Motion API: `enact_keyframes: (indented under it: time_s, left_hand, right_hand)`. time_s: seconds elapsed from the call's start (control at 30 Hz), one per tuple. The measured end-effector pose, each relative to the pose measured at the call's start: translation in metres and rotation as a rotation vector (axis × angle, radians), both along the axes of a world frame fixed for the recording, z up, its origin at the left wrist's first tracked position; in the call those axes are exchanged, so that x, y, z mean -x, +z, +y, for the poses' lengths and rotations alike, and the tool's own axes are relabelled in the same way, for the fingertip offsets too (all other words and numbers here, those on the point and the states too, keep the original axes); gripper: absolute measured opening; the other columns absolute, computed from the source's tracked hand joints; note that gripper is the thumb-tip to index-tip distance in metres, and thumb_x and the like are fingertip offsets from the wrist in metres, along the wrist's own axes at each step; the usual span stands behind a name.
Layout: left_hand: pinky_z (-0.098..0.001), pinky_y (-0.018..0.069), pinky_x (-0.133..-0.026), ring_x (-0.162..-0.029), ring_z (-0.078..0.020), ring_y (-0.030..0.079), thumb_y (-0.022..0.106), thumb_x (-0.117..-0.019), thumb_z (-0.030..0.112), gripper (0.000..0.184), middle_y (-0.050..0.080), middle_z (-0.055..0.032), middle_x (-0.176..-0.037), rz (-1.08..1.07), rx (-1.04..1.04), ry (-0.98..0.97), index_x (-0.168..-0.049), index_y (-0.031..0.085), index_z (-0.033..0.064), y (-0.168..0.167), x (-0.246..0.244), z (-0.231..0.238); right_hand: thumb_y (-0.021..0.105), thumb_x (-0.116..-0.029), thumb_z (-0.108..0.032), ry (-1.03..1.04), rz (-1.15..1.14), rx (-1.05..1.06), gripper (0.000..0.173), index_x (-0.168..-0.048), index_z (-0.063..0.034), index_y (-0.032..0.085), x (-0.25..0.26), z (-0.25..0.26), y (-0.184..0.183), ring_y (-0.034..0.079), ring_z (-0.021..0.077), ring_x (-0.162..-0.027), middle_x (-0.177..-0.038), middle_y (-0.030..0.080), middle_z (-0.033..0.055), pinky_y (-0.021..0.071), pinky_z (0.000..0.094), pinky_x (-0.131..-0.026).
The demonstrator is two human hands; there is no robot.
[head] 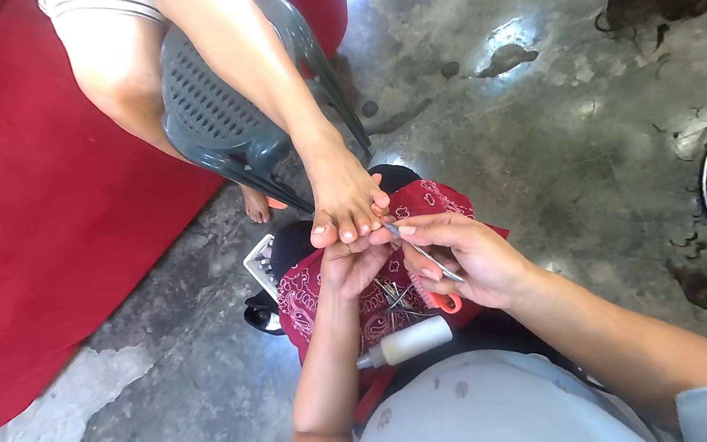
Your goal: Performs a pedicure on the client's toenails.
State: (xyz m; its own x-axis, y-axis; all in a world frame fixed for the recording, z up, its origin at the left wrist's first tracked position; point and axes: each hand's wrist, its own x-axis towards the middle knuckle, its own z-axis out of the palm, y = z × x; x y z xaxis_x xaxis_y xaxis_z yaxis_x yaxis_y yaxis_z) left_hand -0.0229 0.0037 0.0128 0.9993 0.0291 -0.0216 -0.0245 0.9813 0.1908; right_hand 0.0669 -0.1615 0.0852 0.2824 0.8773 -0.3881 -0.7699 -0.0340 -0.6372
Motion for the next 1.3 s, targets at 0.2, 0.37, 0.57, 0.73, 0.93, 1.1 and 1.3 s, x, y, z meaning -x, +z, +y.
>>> enact_keyframes:
  time_s: [0.2, 0.37, 0.57, 0.73, 0.93, 1.1, 1.3]
  left_hand:
    - [-0.0373, 0.0562, -0.093, -0.096, -0.0198, 0.070, 0.073, -0.0872, 0.007, 0.037, 0.070, -0.0075, -0.101, -0.005, -0.008, 0.003, -0.122, 0.063, 0.0045, -0.001, 0.000, 0.001]
    - [-0.0385, 0.0564, -0.094, -0.097, -0.0209, 0.070, 0.075, -0.0860, 0.007, 0.037, 0.071, -0.0087, -0.101, -0.006, -0.014, -0.004, -0.121, 0.064, 0.0042, -0.002, 0.000, 0.001]
    - [-0.0395, 0.0561, -0.095, -0.097, -0.0213, 0.070, 0.074, -0.0873, 0.009, 0.036, 0.071, -0.0092, -0.100, -0.014, 0.010, -0.006, -0.122, 0.063, 0.0036, -0.002, -0.001, 0.001]
    - [-0.0391, 0.0563, -0.094, -0.098, -0.0222, 0.071, 0.074, -0.0874, 0.008, 0.024, 0.073, -0.0105, -0.101, -0.020, -0.009, 0.002, -0.110, 0.069, 0.0039, -0.001, 0.000, 0.001]
    - [-0.0391, 0.0562, -0.093, -0.098, -0.0220, 0.071, 0.073, -0.0876, 0.007, 0.024, 0.072, -0.0105, -0.101, -0.031, -0.005, -0.002, -0.111, 0.068, 0.0035, -0.001, -0.001, 0.001]
    - [-0.0379, 0.0565, -0.093, -0.099, -0.0211, 0.070, 0.074, -0.0864, 0.006, 0.029, 0.071, -0.0099, -0.104, -0.016, -0.006, 0.004, -0.115, 0.067, 0.0035, 0.000, -0.001, 0.001]
    - [-0.0366, 0.0557, -0.093, -0.096, -0.0194, 0.069, 0.074, -0.0863, 0.008, 0.038, 0.070, -0.0077, -0.102, 0.006, -0.009, 0.003, -0.122, 0.063, 0.0045, 0.000, -0.001, 0.000]
  right_hand:
    - [0.035, -0.1091, -0.021, 0.054, 0.102, 0.021, 0.039, -0.110, -0.0029, 0.070, -0.009, 0.002, 0.008, 0.041, -0.0029, -0.042, -0.061, 0.051, -0.0038, 0.0356, 0.0107, -0.038]
    - [0.036, -0.1094, -0.022, 0.065, 0.163, 0.040, 0.036, -0.105, -0.0019, 0.065, -0.011, 0.003, 0.010, 0.039, -0.0032, -0.041, -0.061, 0.047, -0.0039, 0.0348, 0.0098, -0.037]
    - [0.037, -0.1085, -0.022, 0.050, 0.274, 0.031, 0.034, -0.110, -0.0019, 0.065, -0.012, 0.004, 0.012, 0.038, -0.0041, -0.040, -0.062, 0.047, -0.0042, 0.0341, 0.0088, -0.037]
    - [0.039, -0.1083, -0.019, 0.021, 0.250, 0.023, 0.033, -0.110, -0.0004, 0.066, -0.009, 0.005, 0.012, 0.039, -0.0035, -0.041, -0.063, 0.047, -0.0040, 0.0348, 0.0089, -0.038]
    - [0.039, -0.1090, -0.017, 0.021, 0.121, -0.024, 0.033, -0.104, -0.0010, 0.067, -0.007, 0.004, 0.006, 0.041, -0.0023, -0.042, -0.061, 0.048, -0.0033, 0.0359, 0.0102, -0.039]
    - [0.037, -0.1085, -0.017, -0.002, 0.123, -0.025, 0.035, -0.110, -0.0016, 0.068, -0.005, 0.004, 0.003, 0.041, -0.0025, -0.042, -0.059, 0.048, -0.0044, 0.0353, 0.0106, -0.038]
    - [0.037, -0.1076, -0.015, 0.011, 0.225, -0.046, 0.033, -0.104, -0.0015, 0.067, -0.007, 0.004, 0.005, 0.040, -0.0032, -0.041, -0.058, 0.047, -0.0046, 0.0345, 0.0099, -0.038]
